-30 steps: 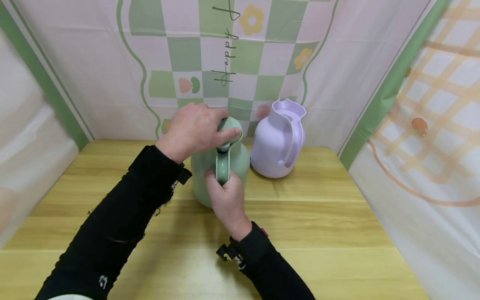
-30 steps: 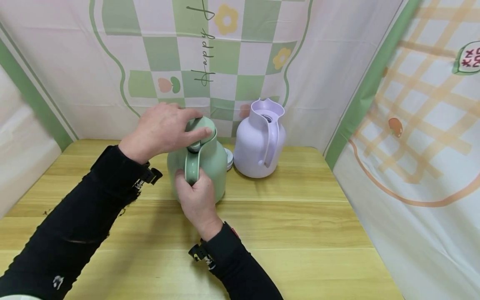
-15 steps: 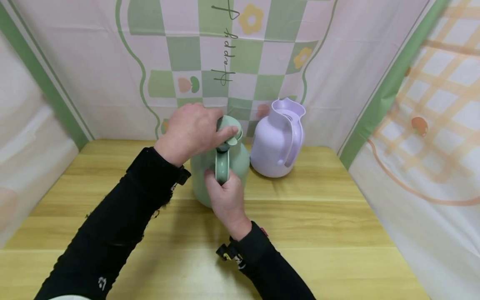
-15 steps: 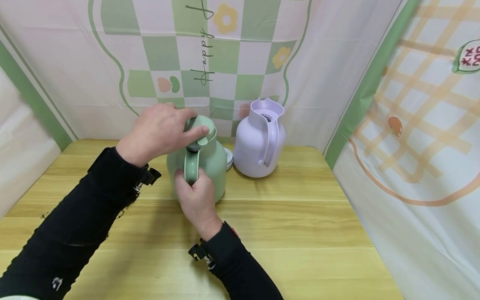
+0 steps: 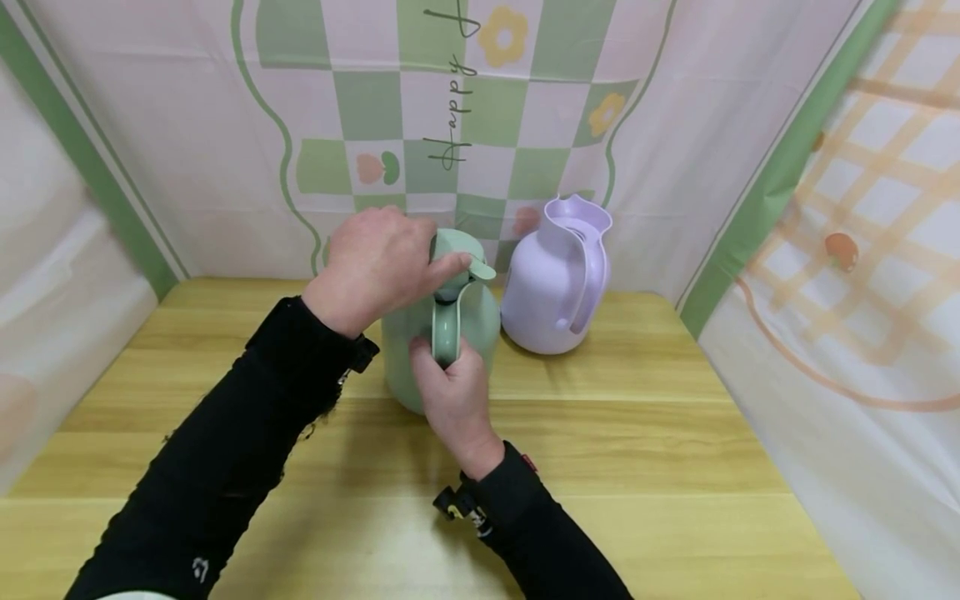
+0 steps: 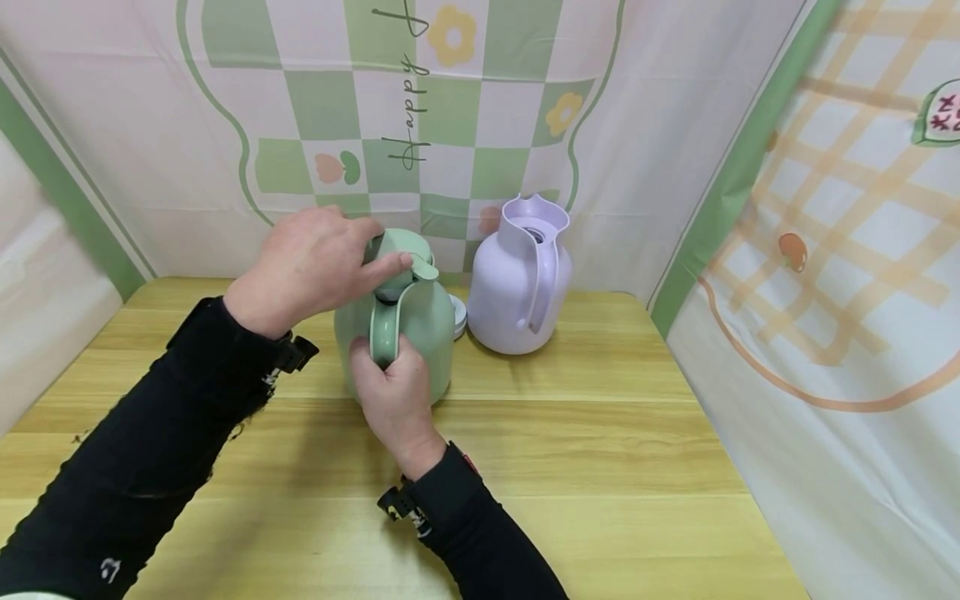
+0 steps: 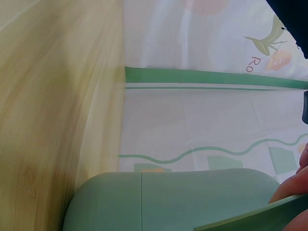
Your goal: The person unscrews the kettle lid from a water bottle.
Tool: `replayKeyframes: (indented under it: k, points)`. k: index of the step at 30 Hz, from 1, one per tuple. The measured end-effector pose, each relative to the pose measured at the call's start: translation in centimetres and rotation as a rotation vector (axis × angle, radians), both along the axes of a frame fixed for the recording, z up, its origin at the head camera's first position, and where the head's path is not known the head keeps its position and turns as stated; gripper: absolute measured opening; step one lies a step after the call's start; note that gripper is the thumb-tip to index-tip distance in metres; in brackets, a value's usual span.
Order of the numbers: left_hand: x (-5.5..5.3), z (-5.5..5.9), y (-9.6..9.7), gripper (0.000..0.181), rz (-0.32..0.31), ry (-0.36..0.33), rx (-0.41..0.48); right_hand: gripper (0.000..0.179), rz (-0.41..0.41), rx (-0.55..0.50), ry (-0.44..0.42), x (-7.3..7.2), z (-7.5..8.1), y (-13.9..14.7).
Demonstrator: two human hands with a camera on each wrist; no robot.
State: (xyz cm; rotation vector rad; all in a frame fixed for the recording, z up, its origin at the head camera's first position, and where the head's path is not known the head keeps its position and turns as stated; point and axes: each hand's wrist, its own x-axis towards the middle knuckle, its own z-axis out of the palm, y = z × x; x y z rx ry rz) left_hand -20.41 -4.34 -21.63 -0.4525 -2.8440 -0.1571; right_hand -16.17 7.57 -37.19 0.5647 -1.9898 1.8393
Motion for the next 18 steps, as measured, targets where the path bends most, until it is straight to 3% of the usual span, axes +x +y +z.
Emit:
replayKeyframes:
  k: [13, 15, 18]
  points:
    - [0.1, 0.2, -0.6, 0.06, -0.027, 0.01, 0.004, 0.047, -0.02, 0.001, -0.006, 0.1, 0.1, 0.0]
    - [-0.3, 0.3, -0.9, 0.062, -0.06, -0.015, 0.02, 0.047, -0.013, -0.001, -0.01, 0.1, 0.1, 0.1]
    - [-1.2, 0.3, -1.3, 0.069, -0.187, -0.073, 0.063, 0.048, -0.011, -0.002, -0.015, 0.1, 0.2, 0.1]
